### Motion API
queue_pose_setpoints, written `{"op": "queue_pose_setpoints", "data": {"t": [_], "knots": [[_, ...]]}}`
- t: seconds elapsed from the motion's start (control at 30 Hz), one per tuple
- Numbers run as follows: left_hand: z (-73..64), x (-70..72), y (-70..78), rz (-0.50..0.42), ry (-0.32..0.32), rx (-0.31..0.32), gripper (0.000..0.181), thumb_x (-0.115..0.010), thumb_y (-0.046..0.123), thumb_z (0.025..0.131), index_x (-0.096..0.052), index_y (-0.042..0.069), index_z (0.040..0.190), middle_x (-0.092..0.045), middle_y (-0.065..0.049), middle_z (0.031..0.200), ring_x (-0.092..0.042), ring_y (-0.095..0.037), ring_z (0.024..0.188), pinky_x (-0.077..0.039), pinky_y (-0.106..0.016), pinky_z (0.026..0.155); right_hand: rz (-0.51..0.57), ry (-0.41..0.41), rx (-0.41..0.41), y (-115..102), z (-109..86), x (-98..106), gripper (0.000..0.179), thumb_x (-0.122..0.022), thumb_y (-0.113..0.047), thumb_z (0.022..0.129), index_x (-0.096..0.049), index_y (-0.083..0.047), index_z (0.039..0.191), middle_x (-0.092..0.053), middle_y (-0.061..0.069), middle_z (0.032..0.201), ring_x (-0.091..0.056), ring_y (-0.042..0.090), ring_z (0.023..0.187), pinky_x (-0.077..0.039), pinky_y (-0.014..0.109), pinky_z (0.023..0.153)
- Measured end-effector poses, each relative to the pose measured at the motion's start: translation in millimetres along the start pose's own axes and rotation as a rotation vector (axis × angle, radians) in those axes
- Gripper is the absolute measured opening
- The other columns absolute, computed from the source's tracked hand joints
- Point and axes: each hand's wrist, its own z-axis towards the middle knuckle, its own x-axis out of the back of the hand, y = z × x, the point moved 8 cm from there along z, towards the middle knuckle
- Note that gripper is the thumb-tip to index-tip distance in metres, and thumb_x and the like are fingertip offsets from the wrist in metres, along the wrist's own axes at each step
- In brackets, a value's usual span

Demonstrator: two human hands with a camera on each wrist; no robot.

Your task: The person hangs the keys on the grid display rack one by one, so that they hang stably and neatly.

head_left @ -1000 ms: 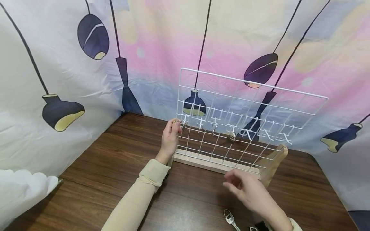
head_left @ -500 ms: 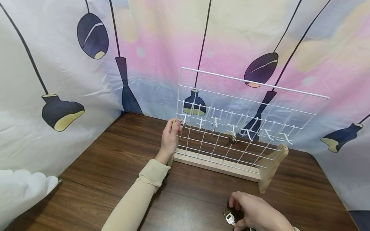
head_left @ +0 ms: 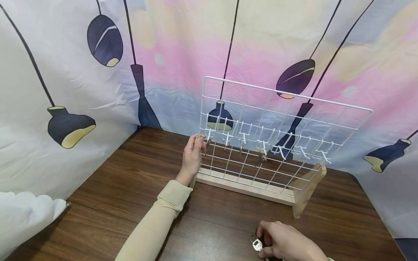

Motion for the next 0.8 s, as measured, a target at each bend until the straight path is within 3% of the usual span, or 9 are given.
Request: {"op": "queue_pose_setpoints", "data": {"t": [0.17,0.33,0.43,0.57,0.8], "knots": [[2.5,5.6,-20.4,-0.015,0.004,-0.004,0.019,-0.038,0.001,0.103,-0.048,-0.013,0.110,-0.040,-0.038,0.082,-0.048,-0.012,0.072,-0.040,-0.024,0.070,-0.018,0.063,-0.013,0,7.2,-1,0.042,-0.076,-0.055,0.074,-0.056,-0.025,0.095,-0.049,-0.018,0.068,-0.047,-0.003,0.060,-0.039,0.023,0.056],[3.0,7.9,-24.1,-0.008,0.004,-0.041,0.030,-0.042,0.011,0.103,-0.046,-0.018,0.111,-0.045,-0.022,0.077,-0.047,-0.027,0.072,-0.041,-0.027,0.069,-0.023,0.073,0.014,-1,11.8,-3,0.034,-0.077,-0.047,0.078,-0.055,-0.025,0.092,-0.048,-0.019,0.066,-0.046,-0.003,0.060,-0.039,0.022,0.055],[3.0,8.5,-24.3,-0.001,0.007,-0.030,0.031,-0.041,0.009,0.103,-0.045,-0.020,0.112,-0.047,-0.011,0.078,-0.048,-0.024,0.072,-0.042,-0.027,0.069,-0.004,0.056,0.015,-1,12.6,-4,0.031,-0.077,-0.043,0.080,-0.056,-0.024,0.092,-0.049,-0.018,0.067,-0.047,-0.003,0.060,-0.039,0.022,0.055],[3.5,7.5,-20.3,0.002,0.005,-0.010,0.023,-0.038,0.000,0.102,-0.046,-0.020,0.111,-0.047,-0.010,0.078,-0.048,-0.011,0.072,-0.041,-0.022,0.069,0.007,0.048,0.015,-1,12.9,-5,0.029,-0.078,-0.039,0.081,-0.055,-0.024,0.090,-0.050,-0.018,0.066,-0.046,-0.003,0.059,-0.039,0.022,0.054],[-0.7,-0.5,4.7,0.017,-0.002,-0.007,0.019,-0.038,-0.001,0.101,-0.047,-0.017,0.107,-0.047,-0.012,0.076,-0.048,-0.009,0.072,-0.041,-0.022,0.070,0.019,0.050,0.037,-2,13.4,-6,0.029,-0.079,-0.034,0.080,-0.053,-0.025,0.087,-0.049,-0.018,0.066,-0.046,-0.003,0.058,-0.039,0.022,0.052]]}}
